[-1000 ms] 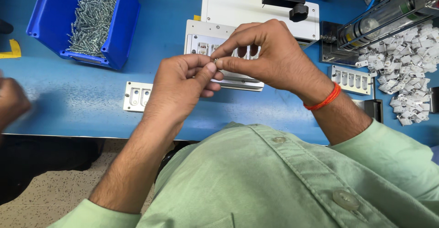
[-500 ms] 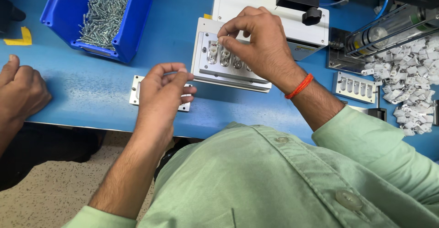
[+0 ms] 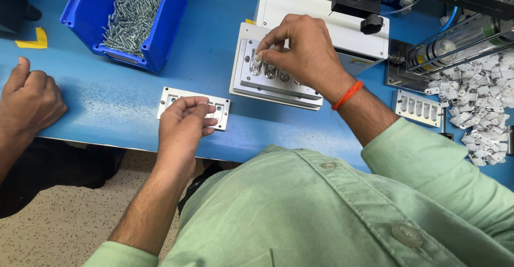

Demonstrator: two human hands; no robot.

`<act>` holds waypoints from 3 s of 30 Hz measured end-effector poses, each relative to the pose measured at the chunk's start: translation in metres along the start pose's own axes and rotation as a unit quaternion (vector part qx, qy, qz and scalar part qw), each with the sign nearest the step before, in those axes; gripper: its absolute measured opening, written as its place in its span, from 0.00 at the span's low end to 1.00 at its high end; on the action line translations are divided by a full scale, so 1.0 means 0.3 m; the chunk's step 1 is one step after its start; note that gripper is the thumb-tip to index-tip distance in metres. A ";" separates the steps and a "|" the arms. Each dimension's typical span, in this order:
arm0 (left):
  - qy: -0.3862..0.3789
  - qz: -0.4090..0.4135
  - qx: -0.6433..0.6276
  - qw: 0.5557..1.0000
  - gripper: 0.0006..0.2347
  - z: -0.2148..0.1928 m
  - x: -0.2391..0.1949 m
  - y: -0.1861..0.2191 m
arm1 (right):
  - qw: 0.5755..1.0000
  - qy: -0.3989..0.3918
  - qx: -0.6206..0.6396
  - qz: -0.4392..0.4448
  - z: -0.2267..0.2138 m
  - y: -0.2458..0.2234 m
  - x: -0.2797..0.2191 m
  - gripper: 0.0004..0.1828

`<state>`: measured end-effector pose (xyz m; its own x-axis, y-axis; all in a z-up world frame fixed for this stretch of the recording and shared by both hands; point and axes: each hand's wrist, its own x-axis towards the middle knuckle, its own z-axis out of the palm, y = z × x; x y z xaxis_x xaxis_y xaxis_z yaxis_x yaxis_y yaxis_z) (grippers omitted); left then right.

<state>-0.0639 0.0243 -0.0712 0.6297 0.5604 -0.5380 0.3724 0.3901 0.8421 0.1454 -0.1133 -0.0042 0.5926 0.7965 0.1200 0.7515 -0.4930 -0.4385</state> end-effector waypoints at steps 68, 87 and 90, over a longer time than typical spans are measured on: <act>0.009 -0.250 0.221 0.943 0.13 -0.570 -0.002 -0.865 | 0.743 -0.353 -0.472 0.318 -0.237 1.091 -0.733 0.35; 0.014 -0.239 0.238 0.941 0.14 -0.497 -0.012 -0.822 | 0.882 -0.258 -0.368 0.143 -0.447 0.958 -0.843 0.67; 0.006 -0.239 0.230 0.943 0.14 -0.505 -0.007 -0.837 | 0.962 -0.127 -0.233 0.064 -0.393 0.621 -0.638 0.58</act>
<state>-0.2619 0.0358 -0.2872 0.3078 0.4100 -0.8586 0.8699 0.2443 0.4285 0.2061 -0.3989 -0.0038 0.6431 0.7498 -0.1554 0.7608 -0.6487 0.0190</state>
